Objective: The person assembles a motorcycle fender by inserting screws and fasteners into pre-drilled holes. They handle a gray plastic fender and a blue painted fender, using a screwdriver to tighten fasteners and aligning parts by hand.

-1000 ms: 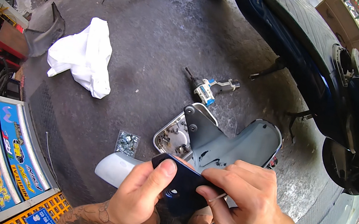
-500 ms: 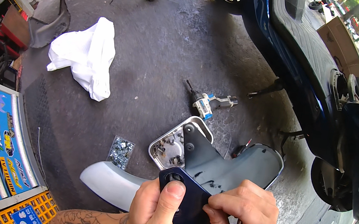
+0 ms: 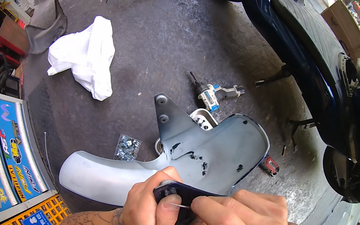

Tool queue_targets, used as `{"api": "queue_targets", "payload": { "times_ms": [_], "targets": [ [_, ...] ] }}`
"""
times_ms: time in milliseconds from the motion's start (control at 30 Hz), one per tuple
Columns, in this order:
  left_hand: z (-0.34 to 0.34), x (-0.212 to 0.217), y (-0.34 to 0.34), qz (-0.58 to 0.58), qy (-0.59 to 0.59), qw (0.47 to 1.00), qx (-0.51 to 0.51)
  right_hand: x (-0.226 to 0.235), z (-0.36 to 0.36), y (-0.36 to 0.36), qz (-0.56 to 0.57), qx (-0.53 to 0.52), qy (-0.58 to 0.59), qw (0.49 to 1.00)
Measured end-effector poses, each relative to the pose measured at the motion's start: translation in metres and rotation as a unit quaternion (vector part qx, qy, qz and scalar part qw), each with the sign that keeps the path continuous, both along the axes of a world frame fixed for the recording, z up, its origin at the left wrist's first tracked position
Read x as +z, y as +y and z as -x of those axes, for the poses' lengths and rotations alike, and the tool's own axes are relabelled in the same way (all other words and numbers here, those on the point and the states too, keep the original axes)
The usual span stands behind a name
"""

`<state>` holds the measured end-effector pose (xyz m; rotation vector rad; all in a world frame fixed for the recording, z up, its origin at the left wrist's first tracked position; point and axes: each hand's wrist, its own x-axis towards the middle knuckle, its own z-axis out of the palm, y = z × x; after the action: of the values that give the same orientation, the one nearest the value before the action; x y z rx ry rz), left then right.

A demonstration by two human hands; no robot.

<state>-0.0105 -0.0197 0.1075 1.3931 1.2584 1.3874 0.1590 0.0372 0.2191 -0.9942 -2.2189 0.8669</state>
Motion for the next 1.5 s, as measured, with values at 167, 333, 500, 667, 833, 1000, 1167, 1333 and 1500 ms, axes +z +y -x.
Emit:
{"api": "queue_targets", "payload": {
  "times_ms": [167, 333, 500, 667, 833, 1000, 1167, 1333, 1500],
  "targets": [
    [-0.001, -0.004, -0.002, -0.013, 0.054, 0.998, 0.015, -0.034, -0.001, 0.01, -0.106, 0.042, -0.04, 0.993],
    [0.002, -0.009, -0.003, -0.029, 0.105, 0.994, 0.024, -0.042, -0.001, 0.0, -0.12, 0.004, -0.118, 0.986],
    [0.006, -0.016, -0.003, -0.056, 0.178, 0.982, 0.042, -0.041, 0.008, -0.011, -0.164, -0.031, -0.189, 0.968],
    [0.01, -0.024, -0.008, -0.093, 0.258, 0.959, 0.071, -0.063, 0.017, -0.001, -0.433, -0.037, -0.263, 0.862],
    [0.008, -0.031, -0.01, -0.11, 0.303, 0.942, 0.091, -0.062, 0.02, -0.002, -0.458, 0.003, -0.336, 0.823],
    [0.015, -0.026, -0.013, -0.064, 0.284, 0.955, 0.056, -0.06, 0.027, -0.009, -0.45, -0.041, -0.357, 0.818],
    [0.02, -0.03, -0.012, -0.129, 0.402, 0.905, 0.05, -0.057, 0.024, -0.017, -0.397, -0.039, -0.372, 0.838],
    [0.016, -0.03, -0.007, -0.087, 0.353, 0.931, 0.032, -0.061, 0.023, -0.014, -0.359, -0.016, -0.369, 0.857],
    [0.015, -0.025, 0.001, -0.032, 0.373, 0.927, -0.032, -0.055, 0.032, -0.003, -0.301, 0.031, -0.372, 0.877]
  ]
}}
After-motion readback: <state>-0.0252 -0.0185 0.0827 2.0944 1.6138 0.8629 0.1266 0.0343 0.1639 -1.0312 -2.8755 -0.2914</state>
